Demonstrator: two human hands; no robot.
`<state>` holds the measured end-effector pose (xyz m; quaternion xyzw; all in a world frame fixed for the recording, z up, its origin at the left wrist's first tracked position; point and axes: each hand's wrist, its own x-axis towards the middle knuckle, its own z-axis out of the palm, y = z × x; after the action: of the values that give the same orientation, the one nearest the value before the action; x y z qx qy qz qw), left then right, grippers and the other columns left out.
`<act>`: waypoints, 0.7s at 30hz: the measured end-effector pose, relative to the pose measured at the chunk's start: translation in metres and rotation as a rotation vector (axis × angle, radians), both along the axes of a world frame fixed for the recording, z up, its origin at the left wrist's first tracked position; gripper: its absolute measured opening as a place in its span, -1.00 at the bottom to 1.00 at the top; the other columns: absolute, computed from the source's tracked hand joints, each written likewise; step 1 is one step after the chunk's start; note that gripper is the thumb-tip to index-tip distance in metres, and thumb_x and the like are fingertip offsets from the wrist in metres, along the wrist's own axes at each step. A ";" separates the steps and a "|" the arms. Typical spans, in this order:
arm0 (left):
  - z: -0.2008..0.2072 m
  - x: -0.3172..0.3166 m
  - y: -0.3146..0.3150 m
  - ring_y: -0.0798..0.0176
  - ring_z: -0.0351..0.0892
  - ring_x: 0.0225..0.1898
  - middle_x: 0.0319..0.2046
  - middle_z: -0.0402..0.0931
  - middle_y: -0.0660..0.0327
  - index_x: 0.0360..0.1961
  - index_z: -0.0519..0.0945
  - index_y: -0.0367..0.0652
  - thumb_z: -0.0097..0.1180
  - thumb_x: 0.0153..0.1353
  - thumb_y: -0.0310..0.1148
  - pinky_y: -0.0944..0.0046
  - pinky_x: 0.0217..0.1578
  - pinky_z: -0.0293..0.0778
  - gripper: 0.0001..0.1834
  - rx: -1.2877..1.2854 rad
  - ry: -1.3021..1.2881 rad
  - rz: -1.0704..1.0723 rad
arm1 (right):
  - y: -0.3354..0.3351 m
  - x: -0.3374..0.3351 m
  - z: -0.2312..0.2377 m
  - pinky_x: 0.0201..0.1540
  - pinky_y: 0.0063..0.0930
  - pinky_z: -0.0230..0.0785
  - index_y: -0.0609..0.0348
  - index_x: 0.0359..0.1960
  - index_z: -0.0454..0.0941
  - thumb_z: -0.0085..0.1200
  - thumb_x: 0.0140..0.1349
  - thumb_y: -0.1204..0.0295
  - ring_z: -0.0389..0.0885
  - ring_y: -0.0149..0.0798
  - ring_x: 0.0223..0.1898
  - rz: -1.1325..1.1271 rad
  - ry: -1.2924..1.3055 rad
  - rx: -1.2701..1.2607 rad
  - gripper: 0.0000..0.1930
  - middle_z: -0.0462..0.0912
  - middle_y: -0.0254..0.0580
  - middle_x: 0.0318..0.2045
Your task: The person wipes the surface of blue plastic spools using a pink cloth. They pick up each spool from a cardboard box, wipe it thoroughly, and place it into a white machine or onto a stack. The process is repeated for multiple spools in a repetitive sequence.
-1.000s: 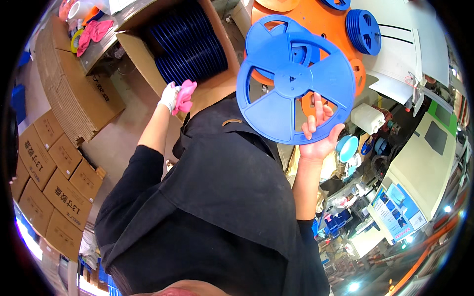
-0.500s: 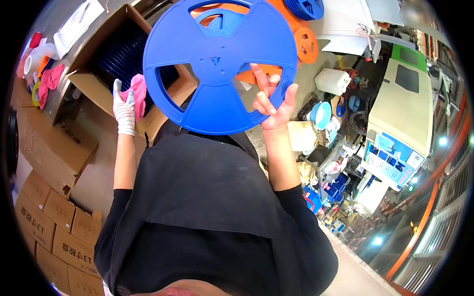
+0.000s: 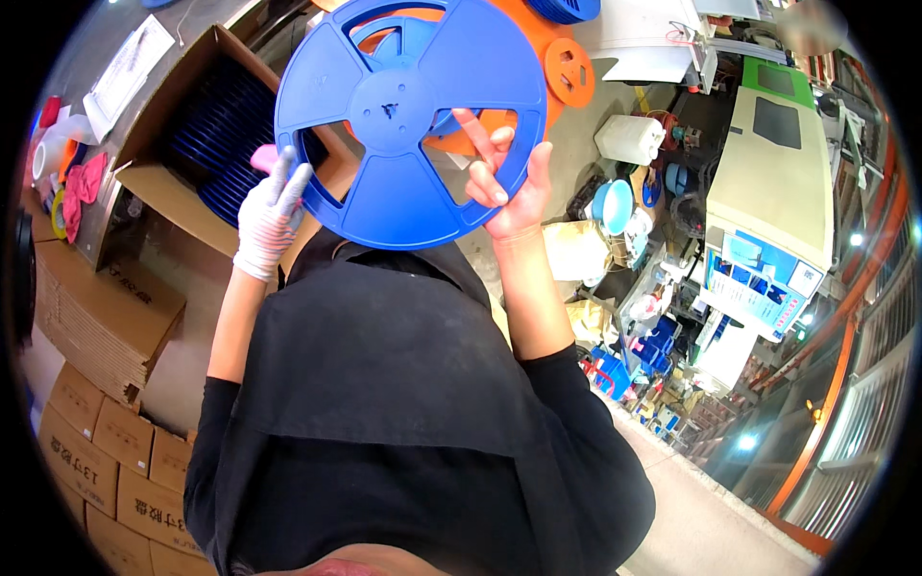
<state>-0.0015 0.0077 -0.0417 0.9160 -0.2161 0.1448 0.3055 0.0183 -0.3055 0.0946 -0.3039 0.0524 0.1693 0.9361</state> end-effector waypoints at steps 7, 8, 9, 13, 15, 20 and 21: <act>0.016 0.002 -0.007 0.28 0.51 -0.45 0.07 0.52 0.18 -0.01 0.57 -0.01 0.19 -0.21 -0.53 0.31 -0.43 0.46 -0.42 -0.001 -0.104 -0.096 | -0.009 0.001 0.002 -0.65 -0.67 0.07 0.17 -0.03 0.41 0.01 0.30 0.00 0.31 -0.58 -0.71 0.009 -0.009 0.023 -0.53 -0.01 0.18 0.40; 0.018 0.002 -0.006 0.30 0.50 -0.49 0.01 0.56 0.20 -0.05 0.60 -0.02 0.18 -0.20 -0.53 0.33 -0.45 0.46 -0.46 -0.003 -0.128 -0.089 | -0.008 0.000 0.002 -0.67 -0.68 0.05 0.17 -0.08 0.42 0.03 0.30 0.03 0.32 -0.57 -0.73 -0.007 -0.004 0.026 -0.56 0.01 0.17 0.40; 0.021 0.002 -0.005 0.31 0.50 -0.50 0.01 0.56 0.21 -0.06 0.61 -0.03 0.18 -0.20 -0.53 0.33 -0.47 0.46 -0.47 -0.007 -0.147 -0.075 | -0.009 0.000 0.001 -0.68 -0.69 0.04 0.18 -0.09 0.42 0.03 0.30 0.04 0.31 -0.58 -0.74 -0.009 -0.005 0.040 -0.57 0.01 0.17 0.39; 0.034 0.005 -0.002 0.36 0.49 -0.56 -0.04 0.59 0.25 -0.14 0.64 -0.05 0.17 -0.20 -0.52 0.38 -0.53 0.43 -0.54 -0.034 -0.223 -0.039 | -0.011 0.002 -0.002 -0.71 -0.72 0.01 0.19 -0.13 0.43 0.05 0.30 0.07 0.30 -0.59 -0.77 -0.008 -0.013 0.100 -0.60 0.05 0.14 0.39; 0.040 0.004 0.001 0.37 0.49 -0.55 -0.04 0.59 0.25 -0.15 0.64 -0.06 0.18 -0.20 -0.50 0.38 -0.52 0.43 -0.56 -0.043 -0.227 -0.044 | -0.012 0.004 -0.003 -0.72 -0.73 0.01 0.19 -0.15 0.44 0.05 0.30 0.09 0.29 -0.59 -0.78 -0.001 -0.018 0.130 -0.61 0.06 0.13 0.38; 0.053 0.003 0.003 0.37 0.46 -0.58 -0.07 0.60 0.25 -0.18 0.65 -0.05 0.19 -0.16 -0.49 0.38 -0.55 0.41 -0.60 -0.041 -0.231 -0.014 | -0.011 0.010 -0.003 -0.73 -0.75 0.06 0.21 -0.16 0.44 0.09 0.28 0.12 0.30 -0.59 -0.77 0.016 -0.004 0.182 -0.63 0.08 0.15 0.38; 0.055 0.003 0.004 0.37 0.46 -0.59 -0.07 0.60 0.25 -0.19 0.64 -0.05 0.19 -0.15 -0.49 0.38 -0.55 0.41 -0.62 -0.035 -0.231 0.000 | -0.010 0.011 -0.003 -0.72 -0.75 0.07 0.22 -0.15 0.44 0.10 0.28 0.13 0.31 -0.59 -0.77 0.008 0.008 0.174 -0.63 0.08 0.15 0.38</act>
<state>0.0013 0.0118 0.0129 0.8877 -0.2476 0.2531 0.2945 0.0292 -0.3153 0.0913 -0.2210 0.0400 0.1783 0.9580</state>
